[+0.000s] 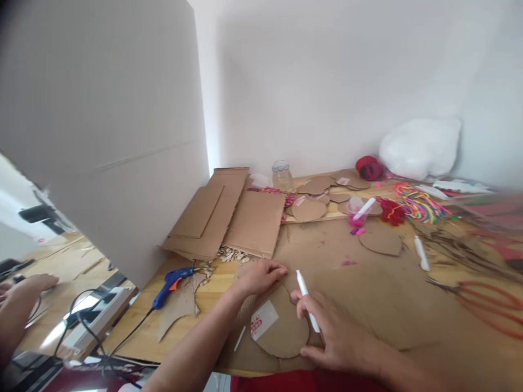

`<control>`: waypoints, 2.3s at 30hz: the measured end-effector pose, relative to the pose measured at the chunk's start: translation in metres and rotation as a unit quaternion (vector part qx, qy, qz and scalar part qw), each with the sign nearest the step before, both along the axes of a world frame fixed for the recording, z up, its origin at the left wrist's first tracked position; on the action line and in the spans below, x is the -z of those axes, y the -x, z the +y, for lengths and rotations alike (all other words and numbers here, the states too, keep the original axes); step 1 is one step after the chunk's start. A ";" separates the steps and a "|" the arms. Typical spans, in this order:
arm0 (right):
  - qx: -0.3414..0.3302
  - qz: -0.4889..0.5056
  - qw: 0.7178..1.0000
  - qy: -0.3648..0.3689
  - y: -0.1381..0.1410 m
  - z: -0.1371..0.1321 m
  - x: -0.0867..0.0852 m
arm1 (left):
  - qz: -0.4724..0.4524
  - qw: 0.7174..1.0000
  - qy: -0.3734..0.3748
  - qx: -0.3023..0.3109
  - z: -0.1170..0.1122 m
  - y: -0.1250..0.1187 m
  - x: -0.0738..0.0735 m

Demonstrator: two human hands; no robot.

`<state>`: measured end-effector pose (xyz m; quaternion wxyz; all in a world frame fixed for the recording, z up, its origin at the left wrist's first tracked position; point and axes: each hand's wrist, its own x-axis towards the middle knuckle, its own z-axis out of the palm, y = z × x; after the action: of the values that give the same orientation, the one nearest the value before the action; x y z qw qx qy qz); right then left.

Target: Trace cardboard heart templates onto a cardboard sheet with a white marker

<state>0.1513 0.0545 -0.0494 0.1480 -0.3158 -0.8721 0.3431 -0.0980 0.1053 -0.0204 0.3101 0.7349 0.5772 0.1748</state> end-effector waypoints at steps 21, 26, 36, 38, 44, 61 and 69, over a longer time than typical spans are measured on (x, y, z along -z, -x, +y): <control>0.321 0.049 0.929 -0.179 -0.093 0.039 -0.003 | 0.036 0.960 -0.196 -0.197 -0.131 0.027 0.055; 0.391 -0.083 0.901 -0.166 -0.127 0.053 0.002 | 0.066 0.954 -0.241 -0.165 -0.139 0.011 0.063; 0.441 0.205 0.868 0.100 -0.110 0.047 -0.013 | 0.016 0.956 -0.234 -0.175 -0.141 -0.004 0.060; 0.430 0.202 0.870 0.132 -0.116 0.047 -0.015 | -0.010 0.956 -0.225 -0.187 -0.143 -0.004 0.057; 0.512 0.368 0.775 0.029 -0.141 0.053 -0.044 | -0.071 0.956 -0.185 -0.219 -0.130 -0.008 0.054; 0.472 0.491 0.731 0.031 -0.102 0.039 -0.049 | -0.496 0.854 -0.032 -0.151 -0.101 -0.017 0.003; 0.452 0.466 0.759 0.041 -0.082 0.043 -0.037 | -0.582 0.772 -0.009 -0.256 -0.110 -0.025 0.005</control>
<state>0.2338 0.0977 -0.0125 0.6613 -0.4804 -0.4360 0.3766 -0.0725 -0.0042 -0.0256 0.5244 0.3203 0.4513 0.6471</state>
